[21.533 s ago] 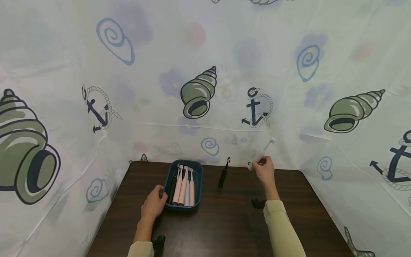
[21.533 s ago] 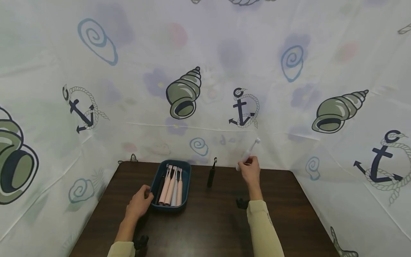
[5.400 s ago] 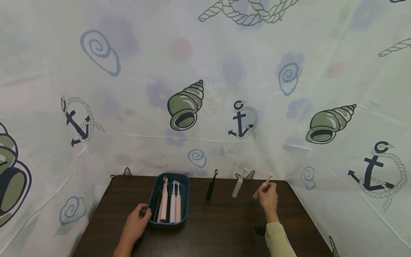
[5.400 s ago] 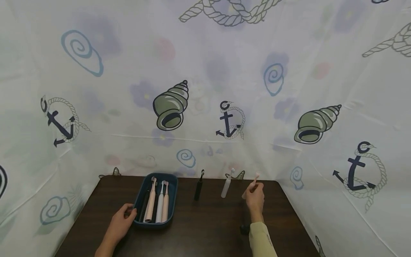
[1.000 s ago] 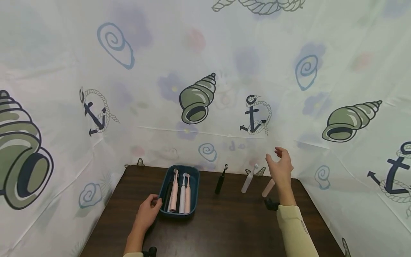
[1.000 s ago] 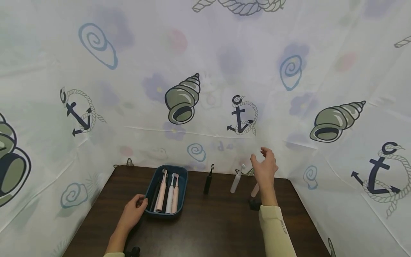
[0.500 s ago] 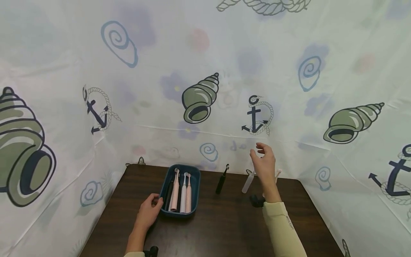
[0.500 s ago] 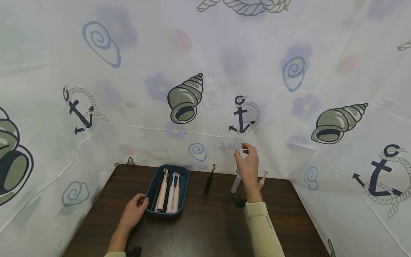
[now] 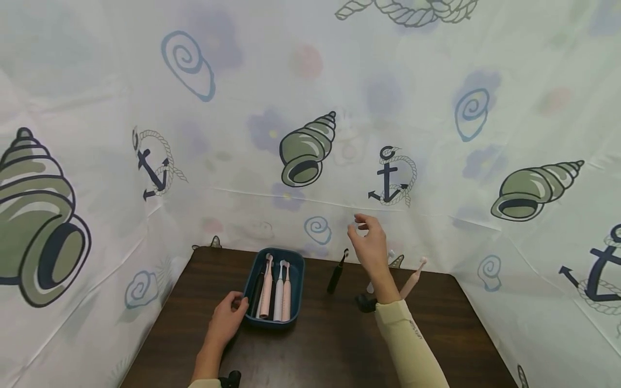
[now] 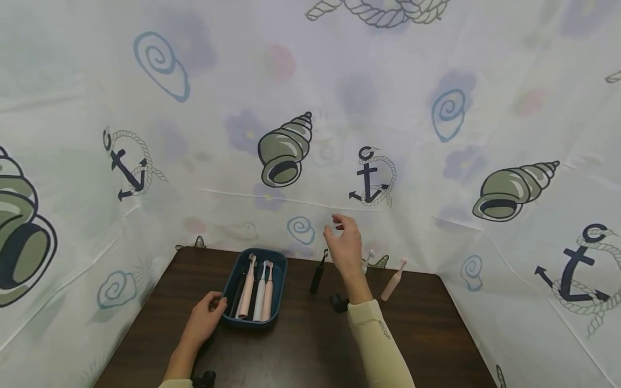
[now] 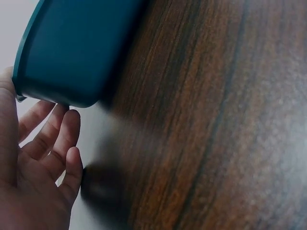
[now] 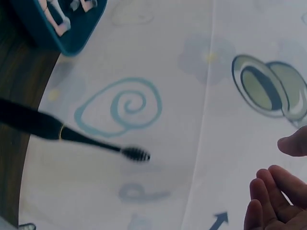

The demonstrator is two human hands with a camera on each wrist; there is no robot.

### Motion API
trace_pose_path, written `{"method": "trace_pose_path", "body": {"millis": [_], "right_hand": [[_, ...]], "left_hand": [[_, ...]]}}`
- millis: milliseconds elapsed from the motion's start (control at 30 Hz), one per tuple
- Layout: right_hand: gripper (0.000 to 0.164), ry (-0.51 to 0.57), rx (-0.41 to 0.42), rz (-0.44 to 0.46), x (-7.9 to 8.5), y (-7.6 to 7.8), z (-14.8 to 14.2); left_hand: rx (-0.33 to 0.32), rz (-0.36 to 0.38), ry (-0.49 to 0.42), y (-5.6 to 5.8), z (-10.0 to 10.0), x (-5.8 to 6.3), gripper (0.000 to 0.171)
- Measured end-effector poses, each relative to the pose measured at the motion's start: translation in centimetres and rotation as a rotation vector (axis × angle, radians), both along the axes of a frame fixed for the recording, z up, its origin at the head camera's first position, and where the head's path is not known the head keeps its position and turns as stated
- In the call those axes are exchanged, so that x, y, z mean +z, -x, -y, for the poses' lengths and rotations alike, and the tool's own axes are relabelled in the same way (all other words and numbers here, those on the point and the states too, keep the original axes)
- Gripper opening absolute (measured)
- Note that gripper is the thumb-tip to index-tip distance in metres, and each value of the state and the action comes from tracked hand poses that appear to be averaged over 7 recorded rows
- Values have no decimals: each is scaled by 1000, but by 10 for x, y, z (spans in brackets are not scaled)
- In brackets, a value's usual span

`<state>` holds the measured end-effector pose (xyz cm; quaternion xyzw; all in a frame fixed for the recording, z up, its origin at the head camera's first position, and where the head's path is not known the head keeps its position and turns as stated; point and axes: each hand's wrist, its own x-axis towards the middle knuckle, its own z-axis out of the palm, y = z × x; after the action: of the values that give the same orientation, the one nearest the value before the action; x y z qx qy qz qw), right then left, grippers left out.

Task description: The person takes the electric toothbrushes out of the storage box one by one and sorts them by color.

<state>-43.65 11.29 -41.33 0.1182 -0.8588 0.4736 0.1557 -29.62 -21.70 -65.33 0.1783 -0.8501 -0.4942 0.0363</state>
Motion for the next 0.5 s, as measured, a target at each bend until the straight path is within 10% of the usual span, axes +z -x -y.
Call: {"method": "trace_pose_path", "body": {"millis": [500], "right_hand": [[40, -7, 130, 15, -20, -11, 65]], "left_hand": [[10, -10, -13, 0, -1, 2, 43]]}}
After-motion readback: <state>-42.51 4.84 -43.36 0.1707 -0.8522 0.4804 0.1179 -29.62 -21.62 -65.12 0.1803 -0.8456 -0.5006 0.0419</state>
